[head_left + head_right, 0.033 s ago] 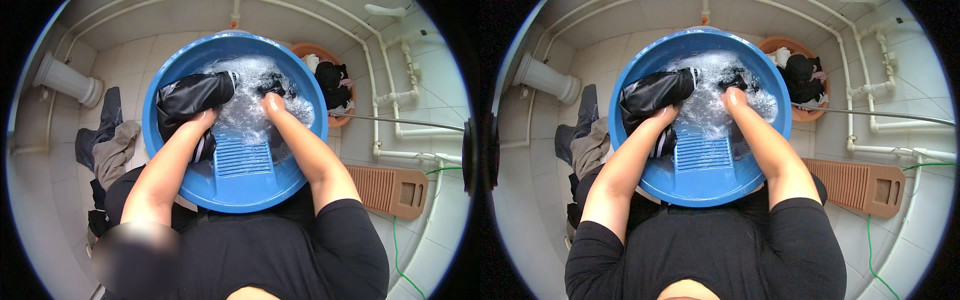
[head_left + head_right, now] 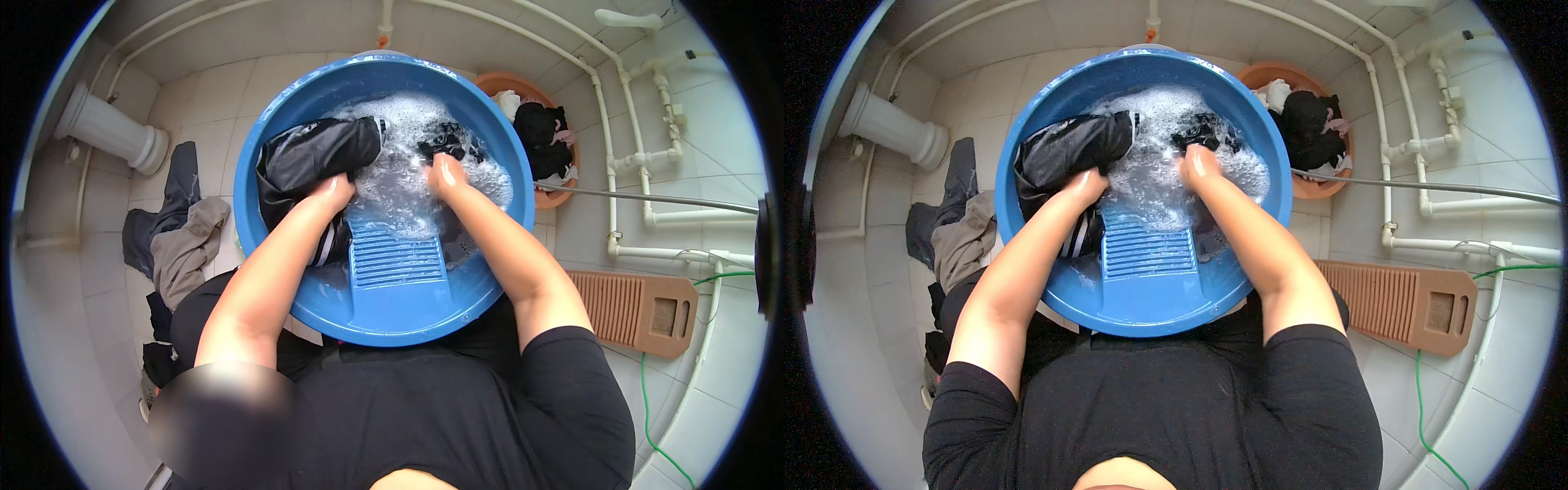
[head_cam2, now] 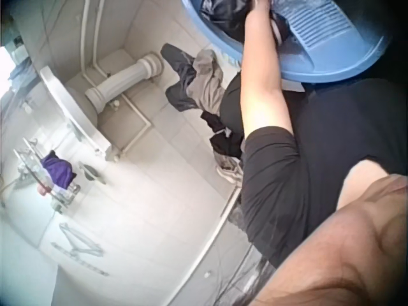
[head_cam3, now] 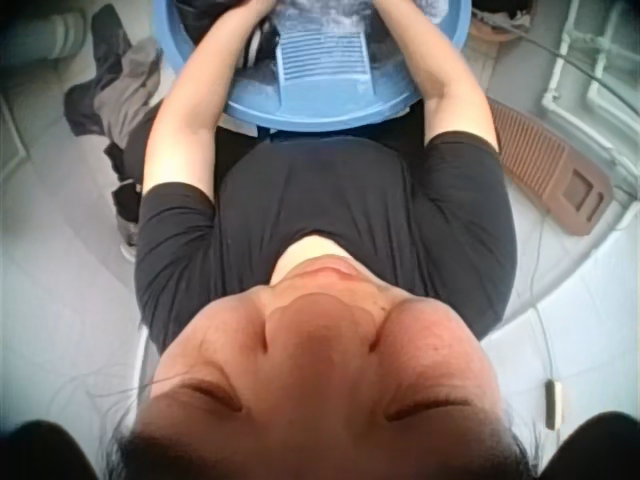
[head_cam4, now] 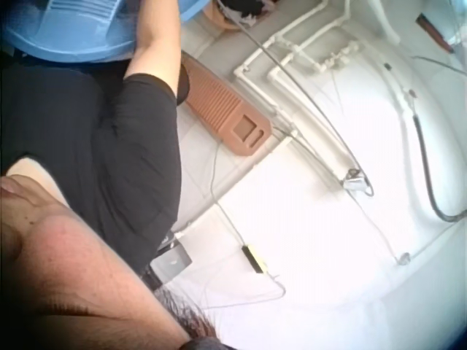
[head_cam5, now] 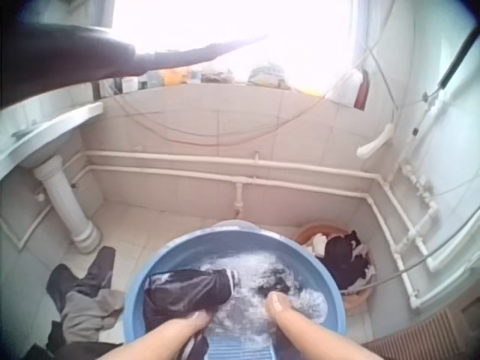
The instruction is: The person sits on the floor and hand-washes dark-colored clothes in a blue basin filled with soapy water. They scrub the garments against a washboard, rinse them, and transfer the wet items into a separate bucket.
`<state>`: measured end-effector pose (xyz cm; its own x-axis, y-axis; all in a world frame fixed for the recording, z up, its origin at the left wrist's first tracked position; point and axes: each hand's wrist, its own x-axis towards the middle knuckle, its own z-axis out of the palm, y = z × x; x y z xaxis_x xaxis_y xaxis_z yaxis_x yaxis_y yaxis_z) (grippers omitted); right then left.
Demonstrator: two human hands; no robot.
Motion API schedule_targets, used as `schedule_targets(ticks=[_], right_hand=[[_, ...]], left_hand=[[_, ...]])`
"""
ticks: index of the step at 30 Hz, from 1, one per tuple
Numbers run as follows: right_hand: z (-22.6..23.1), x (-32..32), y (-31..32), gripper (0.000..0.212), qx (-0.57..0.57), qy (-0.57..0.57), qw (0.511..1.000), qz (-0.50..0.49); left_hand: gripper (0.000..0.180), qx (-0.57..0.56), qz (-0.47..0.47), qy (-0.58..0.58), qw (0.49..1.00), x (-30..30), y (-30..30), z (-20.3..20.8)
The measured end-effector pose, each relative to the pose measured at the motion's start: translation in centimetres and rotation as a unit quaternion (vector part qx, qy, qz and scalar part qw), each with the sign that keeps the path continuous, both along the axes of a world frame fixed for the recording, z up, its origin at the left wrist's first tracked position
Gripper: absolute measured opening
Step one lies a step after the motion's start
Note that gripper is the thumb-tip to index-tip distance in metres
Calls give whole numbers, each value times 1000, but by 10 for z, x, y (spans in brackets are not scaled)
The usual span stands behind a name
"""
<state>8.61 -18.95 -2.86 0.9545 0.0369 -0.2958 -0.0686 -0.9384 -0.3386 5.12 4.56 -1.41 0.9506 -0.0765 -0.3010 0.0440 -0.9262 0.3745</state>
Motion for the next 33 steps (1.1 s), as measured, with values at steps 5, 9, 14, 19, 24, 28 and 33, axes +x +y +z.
schedule_targets(ticks=[5, 9, 14, 19, 24, 28, 33], right_hand=[[50, -41, -1, 87, 156, -54, 973, 161], [81, -51, 5, 99, 250, -132, 945, 162], [119, -46, 5, 69, 288, -113, 937, 159], [167, -63, 44, 35, 768, 45, 596, -228], [229, -65, 64, 37, 885, 75, 428, -169], [251, -95, 83, 38, 895, 95, 418, -124], [244, -101, 67, 48, 911, 142, 372, -105]], left_hand=[[53, -205, -174, -198, 943, -31, -14, 96], [50, -432, -191, -240, 848, -36, -35, 168], [54, -654, -208, -168, 708, -41, -39, 236], [54, -836, 1, -52, 546, -30, -18, 223], [81, -595, 63, 15, 801, -48, 5, 164], [90, -267, -150, 57, 950, -52, 2, 154], [58, -445, -72, 64, 890, -44, 14, 107]])
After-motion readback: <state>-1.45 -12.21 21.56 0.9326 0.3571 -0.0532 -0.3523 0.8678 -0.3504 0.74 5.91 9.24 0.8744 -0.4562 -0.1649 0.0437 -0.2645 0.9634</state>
